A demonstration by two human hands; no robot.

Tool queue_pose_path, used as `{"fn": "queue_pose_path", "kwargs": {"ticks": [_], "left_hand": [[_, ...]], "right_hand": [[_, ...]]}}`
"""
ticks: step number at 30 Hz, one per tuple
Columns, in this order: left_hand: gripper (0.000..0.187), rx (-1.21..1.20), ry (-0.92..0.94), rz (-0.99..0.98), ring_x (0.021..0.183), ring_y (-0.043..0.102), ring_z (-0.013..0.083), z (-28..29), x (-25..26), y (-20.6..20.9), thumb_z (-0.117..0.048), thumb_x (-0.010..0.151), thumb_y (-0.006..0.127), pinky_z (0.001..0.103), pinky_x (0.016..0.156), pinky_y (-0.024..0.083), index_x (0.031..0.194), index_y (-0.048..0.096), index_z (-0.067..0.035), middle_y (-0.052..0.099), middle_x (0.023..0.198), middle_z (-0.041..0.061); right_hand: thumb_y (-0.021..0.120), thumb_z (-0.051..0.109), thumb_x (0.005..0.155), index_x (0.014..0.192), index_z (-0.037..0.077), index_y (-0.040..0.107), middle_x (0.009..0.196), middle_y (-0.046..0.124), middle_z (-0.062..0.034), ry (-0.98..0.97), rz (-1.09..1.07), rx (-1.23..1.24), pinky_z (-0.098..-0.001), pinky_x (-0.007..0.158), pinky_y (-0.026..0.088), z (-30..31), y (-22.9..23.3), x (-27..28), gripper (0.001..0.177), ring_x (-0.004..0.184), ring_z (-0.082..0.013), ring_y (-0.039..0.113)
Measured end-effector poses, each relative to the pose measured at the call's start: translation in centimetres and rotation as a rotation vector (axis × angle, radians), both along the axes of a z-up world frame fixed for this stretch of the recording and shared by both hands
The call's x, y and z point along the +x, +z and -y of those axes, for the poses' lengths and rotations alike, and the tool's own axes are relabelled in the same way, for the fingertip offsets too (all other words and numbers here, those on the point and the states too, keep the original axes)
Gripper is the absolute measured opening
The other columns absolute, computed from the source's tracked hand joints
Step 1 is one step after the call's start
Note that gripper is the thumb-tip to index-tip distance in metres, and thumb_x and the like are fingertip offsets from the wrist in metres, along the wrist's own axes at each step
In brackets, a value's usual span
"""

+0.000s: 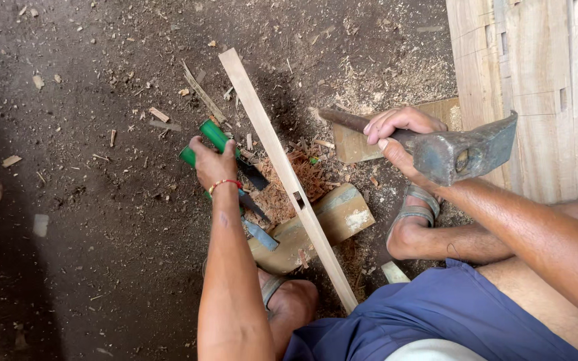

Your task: The person carves a slot in a wooden board using a chisel and an adze. They strike the chisel with the side of the adze head to remove wood and create a rectangular opening.

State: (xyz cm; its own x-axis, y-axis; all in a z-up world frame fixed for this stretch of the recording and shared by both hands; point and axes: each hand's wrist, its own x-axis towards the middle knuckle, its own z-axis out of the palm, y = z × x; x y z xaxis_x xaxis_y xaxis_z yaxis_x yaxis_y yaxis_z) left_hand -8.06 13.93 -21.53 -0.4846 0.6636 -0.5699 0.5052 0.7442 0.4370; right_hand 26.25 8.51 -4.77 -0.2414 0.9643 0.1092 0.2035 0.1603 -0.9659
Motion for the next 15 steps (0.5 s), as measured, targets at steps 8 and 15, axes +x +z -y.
{"fn": "queue_pose_path", "kwargs": {"ticks": [8,15], "left_hand": [[0.057,0.320,0.169,0.227,0.082,0.073,0.0209,-1.0,0.2,-2.2,-0.004,0.068,0.080,0.040,0.084,0.062,0.119,0.056,-0.008,0.071,0.098,0.010],[0.035,0.631,-0.011,0.749,0.080,0.064,0.0193,0.8,3.1,13.0,-0.009,0.090,0.079,0.037,0.070,0.056,0.111,0.052,-0.007,0.061,0.095,0.009]], "right_hand": [[0.060,-0.001,0.096,0.104,0.004,0.056,0.103,0.066,-0.0102,0.009,0.016,0.078,-0.0423,0.107,0.057,0.5,-1.5,0.6,0.010,0.107,-0.0229,0.069],[0.066,0.008,0.097,0.102,0.008,0.064,0.098,0.071,-0.0062,0.051,0.169,0.016,-0.0327,0.070,0.062,-1.0,-1.0,-0.6,0.005,0.087,-0.0146,0.071]]}}
